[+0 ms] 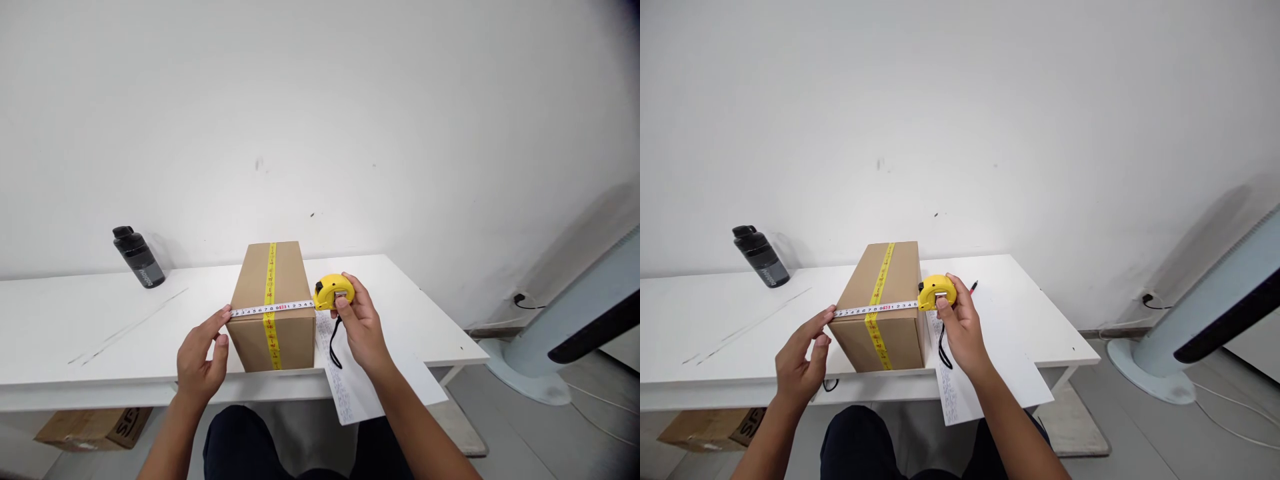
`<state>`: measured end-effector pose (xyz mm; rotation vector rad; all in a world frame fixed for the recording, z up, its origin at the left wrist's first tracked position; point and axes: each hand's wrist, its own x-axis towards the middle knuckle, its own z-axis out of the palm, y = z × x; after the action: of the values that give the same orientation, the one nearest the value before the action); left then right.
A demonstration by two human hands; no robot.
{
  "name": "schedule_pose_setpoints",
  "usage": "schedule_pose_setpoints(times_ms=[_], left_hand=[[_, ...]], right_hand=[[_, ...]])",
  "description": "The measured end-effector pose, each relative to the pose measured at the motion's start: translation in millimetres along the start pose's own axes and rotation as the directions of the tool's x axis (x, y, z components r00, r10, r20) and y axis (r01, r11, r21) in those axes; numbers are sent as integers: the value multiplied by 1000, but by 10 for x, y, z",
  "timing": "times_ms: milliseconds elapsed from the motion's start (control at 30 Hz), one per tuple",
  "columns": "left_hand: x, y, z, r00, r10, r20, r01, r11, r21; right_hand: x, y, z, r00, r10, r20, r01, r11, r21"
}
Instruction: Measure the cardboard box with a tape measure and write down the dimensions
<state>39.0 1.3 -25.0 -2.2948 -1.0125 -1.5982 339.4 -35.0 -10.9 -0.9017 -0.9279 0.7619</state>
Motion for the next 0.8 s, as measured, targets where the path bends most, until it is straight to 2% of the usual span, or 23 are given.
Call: schedule_pose_setpoints(times_ms=[167, 333, 467, 800], left_hand=[[14, 15, 22, 999, 27, -27, -27, 1000, -3], [-4, 23, 25, 999, 14, -39, -13, 1000, 16], [-1, 22, 24, 999, 28, -27, -27, 999, 20], [-5, 42, 56, 998, 11, -55, -10, 1000, 9]], right_hand=[[-21, 11, 2, 1000, 7, 4, -7, 999, -31], [-61, -8, -35, 997, -35, -65, 32, 998, -47], [-123, -47, -52, 996, -14, -93, 10, 999, -35], [-236, -62, 39, 994, -86, -73, 82, 995, -61]])
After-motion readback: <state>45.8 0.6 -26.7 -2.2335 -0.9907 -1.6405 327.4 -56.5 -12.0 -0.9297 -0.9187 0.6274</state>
